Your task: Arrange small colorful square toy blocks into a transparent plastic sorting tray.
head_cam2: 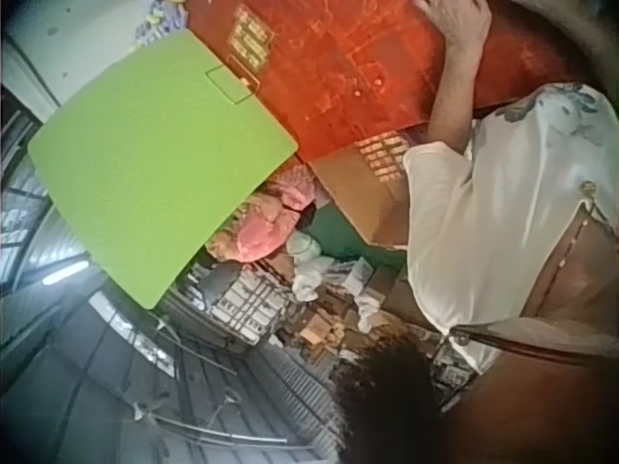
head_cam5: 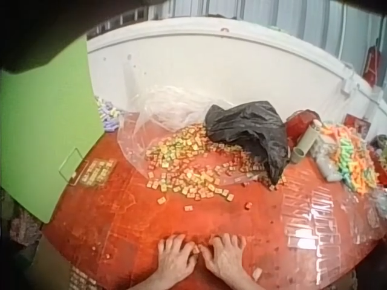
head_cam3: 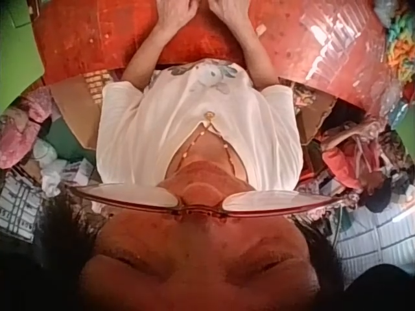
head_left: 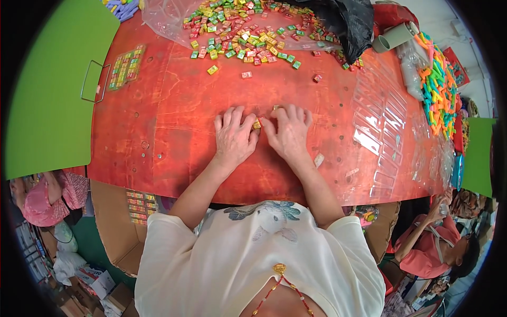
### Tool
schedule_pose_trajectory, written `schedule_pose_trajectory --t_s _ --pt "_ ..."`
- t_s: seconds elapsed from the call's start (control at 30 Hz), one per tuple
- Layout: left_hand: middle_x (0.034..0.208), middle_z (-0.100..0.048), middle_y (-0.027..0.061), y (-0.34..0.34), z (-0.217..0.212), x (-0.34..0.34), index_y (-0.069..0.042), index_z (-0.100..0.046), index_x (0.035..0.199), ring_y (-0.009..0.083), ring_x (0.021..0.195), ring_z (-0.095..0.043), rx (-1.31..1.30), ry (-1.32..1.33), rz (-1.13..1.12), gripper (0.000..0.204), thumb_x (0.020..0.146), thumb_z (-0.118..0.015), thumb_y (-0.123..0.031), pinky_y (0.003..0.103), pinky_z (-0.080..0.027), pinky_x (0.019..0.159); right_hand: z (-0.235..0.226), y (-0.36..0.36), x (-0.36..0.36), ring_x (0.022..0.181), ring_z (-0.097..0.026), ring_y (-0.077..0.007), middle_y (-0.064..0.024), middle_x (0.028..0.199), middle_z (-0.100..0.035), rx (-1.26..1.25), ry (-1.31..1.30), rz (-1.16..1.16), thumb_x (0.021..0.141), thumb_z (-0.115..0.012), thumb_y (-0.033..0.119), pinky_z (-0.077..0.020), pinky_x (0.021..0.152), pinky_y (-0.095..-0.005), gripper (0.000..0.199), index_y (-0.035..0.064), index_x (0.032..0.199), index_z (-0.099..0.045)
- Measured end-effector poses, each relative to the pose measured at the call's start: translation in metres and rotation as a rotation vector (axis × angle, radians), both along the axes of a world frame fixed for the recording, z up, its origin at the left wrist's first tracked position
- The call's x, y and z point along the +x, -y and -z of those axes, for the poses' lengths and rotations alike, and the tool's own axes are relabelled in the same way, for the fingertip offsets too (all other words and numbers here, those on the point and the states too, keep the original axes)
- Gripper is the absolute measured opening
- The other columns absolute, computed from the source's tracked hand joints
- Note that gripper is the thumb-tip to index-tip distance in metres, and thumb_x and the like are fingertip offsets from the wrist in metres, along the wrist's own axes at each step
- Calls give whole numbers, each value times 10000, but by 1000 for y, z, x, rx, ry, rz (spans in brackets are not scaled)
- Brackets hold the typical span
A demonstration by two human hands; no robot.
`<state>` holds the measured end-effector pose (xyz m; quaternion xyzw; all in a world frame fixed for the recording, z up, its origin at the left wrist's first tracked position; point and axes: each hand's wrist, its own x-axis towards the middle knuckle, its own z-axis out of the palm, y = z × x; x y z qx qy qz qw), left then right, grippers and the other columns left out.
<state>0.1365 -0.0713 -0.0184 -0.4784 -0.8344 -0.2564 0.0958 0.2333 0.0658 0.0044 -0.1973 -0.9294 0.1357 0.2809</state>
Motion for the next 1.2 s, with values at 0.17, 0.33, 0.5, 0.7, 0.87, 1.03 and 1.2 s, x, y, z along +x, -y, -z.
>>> schedule_pose_trajectory --t_s 0.17,0.33,0.5,0.7,0.87,1.03,1.2 --pt "1282 -540 168 -1 -5 2 -107 -632 1162 340 1216 -485 29 48 -3 402 809 -716 -279 527 -345 978 -3 -27 22 1016 -558 -286 -84 1028 -605 -62 77 61 822 -724 222 -351 979 -478 248 78 1010 -649" --pt "1313 -517 178 -6 -2 5 -117 -628 1201 362 1236 -458 -50 13 -10 414 847 -693 -320 565 -330 990 4 -25 34 979 -573 -277 -86 1032 -608 -46 154 7 815 -735 220 -368 963 -464 273 84 1039 -657" --pt "1318 -514 176 -8 3 3 -154 -633 1211 368 1240 -450 -60 -23 10 392 856 -687 -312 574 -328 991 8 -17 32 949 -575 -264 -82 1001 -599 36 149 -94 824 -731 202 -391 930 -455 264 76 1046 -663" --pt "1374 -483 183 -1 -1 3 -165 -605 1309 369 1257 -444 -82 1 13 491 853 -699 -319 568 -327 1016 8 -17 13 959 -587 -279 -94 1015 -607 2 122 -190 834 -722 160 -409 908 -440 334 46 1141 -656" --pt "1482 -425 209 37 -30 -10 -148 -432 1500 393 1282 -450 -207 200 9 752 832 -734 -319 510 -387 1025 0 -28 27 1025 -581 -316 -127 1121 -593 -129 187 -235 829 -724 162 -425 920 -449 475 50 1275 -606" --pt "1256 -524 157 58 -37 -25 -110 -520 1413 341 1147 -525 -334 149 12 685 791 -772 -253 465 -469 908 -11 -24 20 1041 -570 -309 -131 1146 -577 -96 230 -313 808 -746 176 -423 916 -449 521 62 1294 -599" --pt "1095 -524 119 48 -38 -27 -98 -598 1248 312 1039 -553 -328 127 19 506 793 -770 -236 458 -478 837 -17 -18 7 1055 -564 -294 -119 1163 -574 -43 246 -349 794 -761 193 -422 915 -447 548 69 1302 -598"
